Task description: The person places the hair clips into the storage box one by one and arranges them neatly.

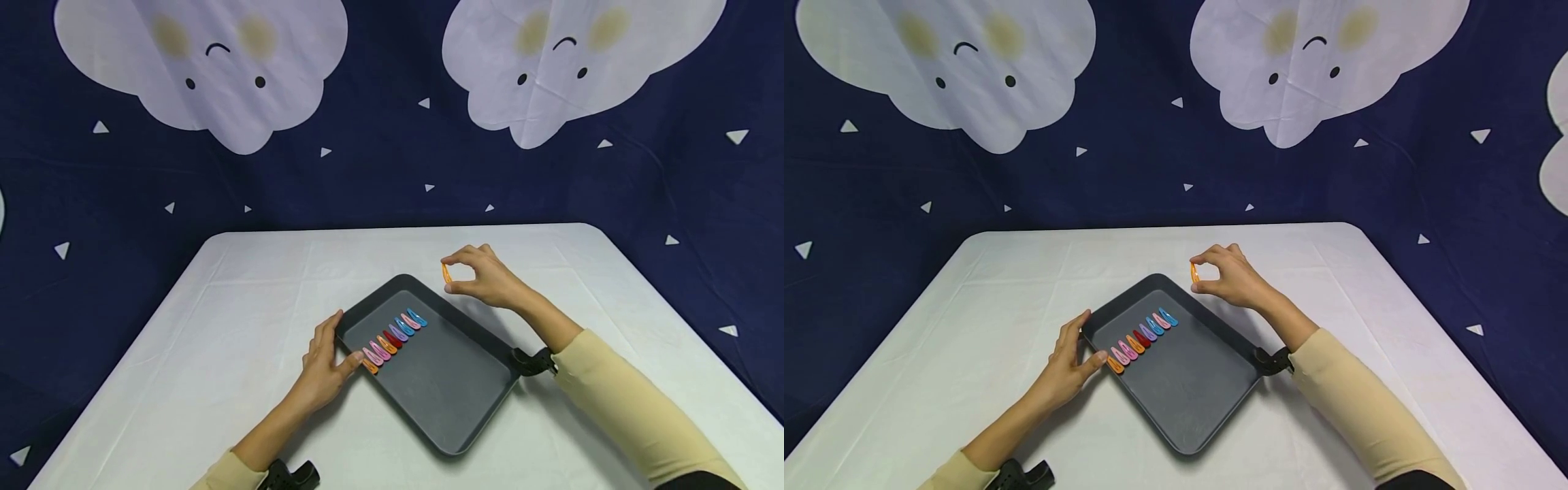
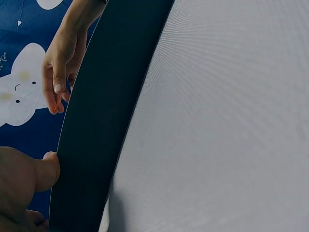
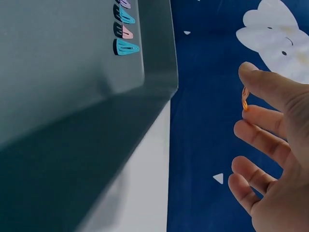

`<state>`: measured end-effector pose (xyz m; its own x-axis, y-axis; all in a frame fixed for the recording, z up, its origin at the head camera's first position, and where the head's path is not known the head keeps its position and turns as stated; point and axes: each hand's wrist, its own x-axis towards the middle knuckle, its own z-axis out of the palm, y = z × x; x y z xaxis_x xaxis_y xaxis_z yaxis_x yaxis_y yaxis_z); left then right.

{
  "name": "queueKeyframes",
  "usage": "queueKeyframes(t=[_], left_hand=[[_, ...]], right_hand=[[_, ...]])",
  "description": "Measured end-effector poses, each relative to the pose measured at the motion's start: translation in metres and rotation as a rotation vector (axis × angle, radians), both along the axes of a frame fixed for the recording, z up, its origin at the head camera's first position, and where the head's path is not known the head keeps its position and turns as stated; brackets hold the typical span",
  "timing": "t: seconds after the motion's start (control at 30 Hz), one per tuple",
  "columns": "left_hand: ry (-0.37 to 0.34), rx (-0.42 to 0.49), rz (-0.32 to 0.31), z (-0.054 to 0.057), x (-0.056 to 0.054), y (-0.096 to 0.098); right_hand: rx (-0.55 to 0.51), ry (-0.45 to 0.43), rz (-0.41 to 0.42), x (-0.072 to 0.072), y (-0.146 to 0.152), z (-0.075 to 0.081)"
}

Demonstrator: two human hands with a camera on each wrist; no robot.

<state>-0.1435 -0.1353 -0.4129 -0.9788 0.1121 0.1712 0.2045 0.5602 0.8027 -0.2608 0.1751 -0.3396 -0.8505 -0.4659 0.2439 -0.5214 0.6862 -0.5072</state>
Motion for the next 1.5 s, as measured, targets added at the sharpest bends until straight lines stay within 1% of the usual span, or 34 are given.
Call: queueKeyframes(t=[0.3,0.43,0.67,0.77,0.87,1.03,1.37,1.5], left_hand=[[0.022,-0.007,0.001,-0.001,-0.001,0.0],[0.018,-0.006,0.001,-0.001,-0.001,0.0],[0.013,-0.01,-0.001,-0.001,-0.002,0.0],[0.015,-0.012,-0.001,-0.001,-0.002,0.0],[0.011,-0.011,-0.001,-0.001,-0.002,0.0],[-0.001,-0.012,-0.003,0.0,-0.001,0.0],[0.003,-0.007,-0.003,0.0,-0.002,-0.001],[0.003,-0.006,0.0,0.0,-0.001,-0.001]], right_hand=[[0.022,-0.025,0.089,-0.008,-0.012,-0.008],[0.043,-0.057,0.119,-0.011,-0.017,-0.013],[0.072,-0.115,0.204,-0.016,-0.022,-0.023],[0.085,-0.154,0.227,-0.018,-0.023,-0.025],[0.1,-0.174,0.245,-0.02,-0.024,-0.029],[0.127,-0.178,0.258,-0.022,-0.026,-0.035],[0.208,-0.185,0.233,-0.024,-0.025,-0.038],[0.247,-0.171,0.227,-0.024,-0.026,-0.04]])
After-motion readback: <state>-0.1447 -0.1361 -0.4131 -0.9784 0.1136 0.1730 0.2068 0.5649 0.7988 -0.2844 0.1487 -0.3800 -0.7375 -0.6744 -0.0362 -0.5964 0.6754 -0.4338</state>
